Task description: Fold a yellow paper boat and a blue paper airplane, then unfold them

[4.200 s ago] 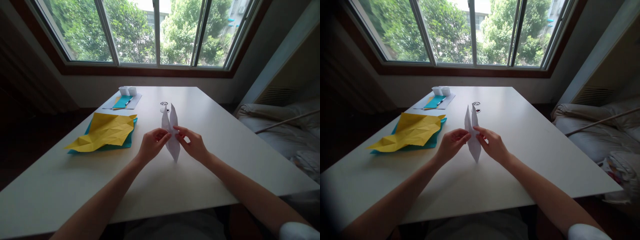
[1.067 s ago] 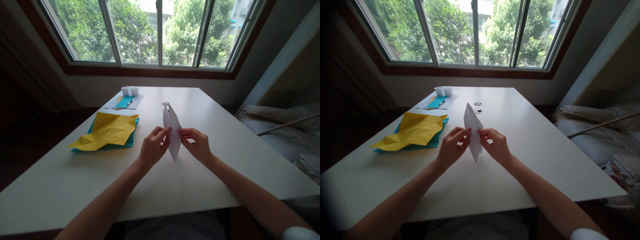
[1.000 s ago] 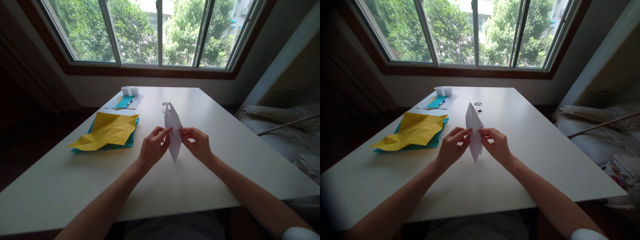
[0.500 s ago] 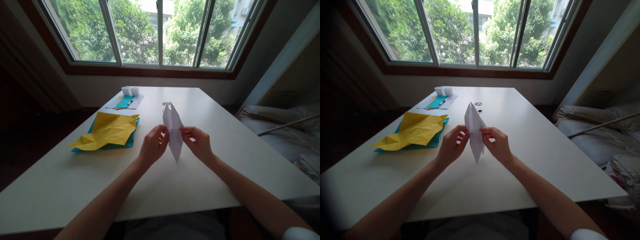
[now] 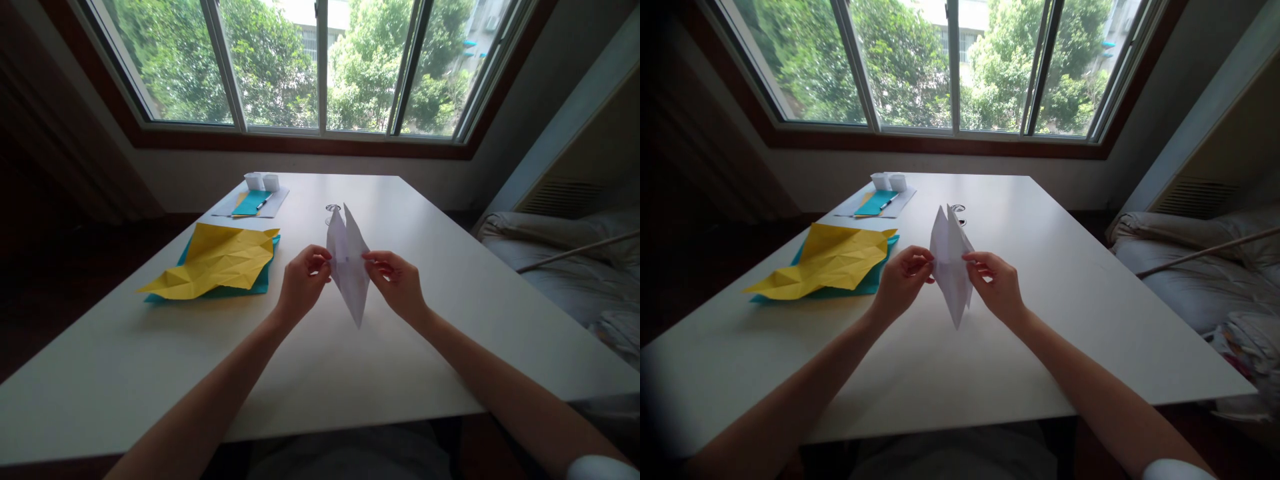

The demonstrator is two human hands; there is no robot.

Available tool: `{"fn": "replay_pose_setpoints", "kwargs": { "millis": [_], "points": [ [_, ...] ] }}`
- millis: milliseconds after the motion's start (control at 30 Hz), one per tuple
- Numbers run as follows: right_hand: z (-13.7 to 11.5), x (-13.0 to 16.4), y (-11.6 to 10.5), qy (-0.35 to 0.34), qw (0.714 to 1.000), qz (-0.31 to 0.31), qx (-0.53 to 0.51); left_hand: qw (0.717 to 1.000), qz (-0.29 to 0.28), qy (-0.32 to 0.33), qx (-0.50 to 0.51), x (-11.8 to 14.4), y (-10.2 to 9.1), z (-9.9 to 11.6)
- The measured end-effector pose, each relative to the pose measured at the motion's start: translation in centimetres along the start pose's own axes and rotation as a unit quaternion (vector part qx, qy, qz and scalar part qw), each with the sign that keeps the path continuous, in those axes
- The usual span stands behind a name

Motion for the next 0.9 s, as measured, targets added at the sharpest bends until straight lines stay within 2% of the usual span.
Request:
{"fn": "replay_pose_setpoints", "kwargs": {
  "millis": [167, 400, 533, 633, 800, 900],
  "points": [
    [0.3, -0.3, 0.1, 0.039, 0.998, -0.004, -0.042, 0.996, 0.011, -0.031, 0.085, -0.2, 0.1, 0.2],
    [0.3, -0.2, 0.3, 0.043, 0.996, -0.044, -0.058, 0.998, 0.006, -0.032, 0.049, -0.1, 0.1, 0.4],
    [0.3, -0.1, 0.4, 0.030, 0.996, -0.056, -0.064, 0.995, 0.003, -0.031, 0.093, -0.1, 0.2, 0.5],
    [0.4, 0.0, 0.4, 0.005, 0.998, -0.050, -0.041, 0.994, 0.002, -0.028, 0.104, -0.1, 0.4, 0.4],
    [0.1, 0.5, 0.5, -0.100, 0.993, -0.051, 0.036, 0.999, -0.005, -0.025, 0.046, 0.3, 0.7, 0.0],
    [-0.2, 0.8, 0.6, -0.134, 0.987, -0.067, 0.050, 0.999, 0.003, -0.024, 0.023, 0.4, 0.8, -0.4]
  ]
}}
Point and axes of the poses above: each hand's wrist, its own x-axis away from the middle knuckle, its own y-axis out of the palm, z = x × y, the point moved 2 cm from there along -x, towards the middle knuckle, and after that the axes turned 8 degrees about y, right-handed, at the moved point
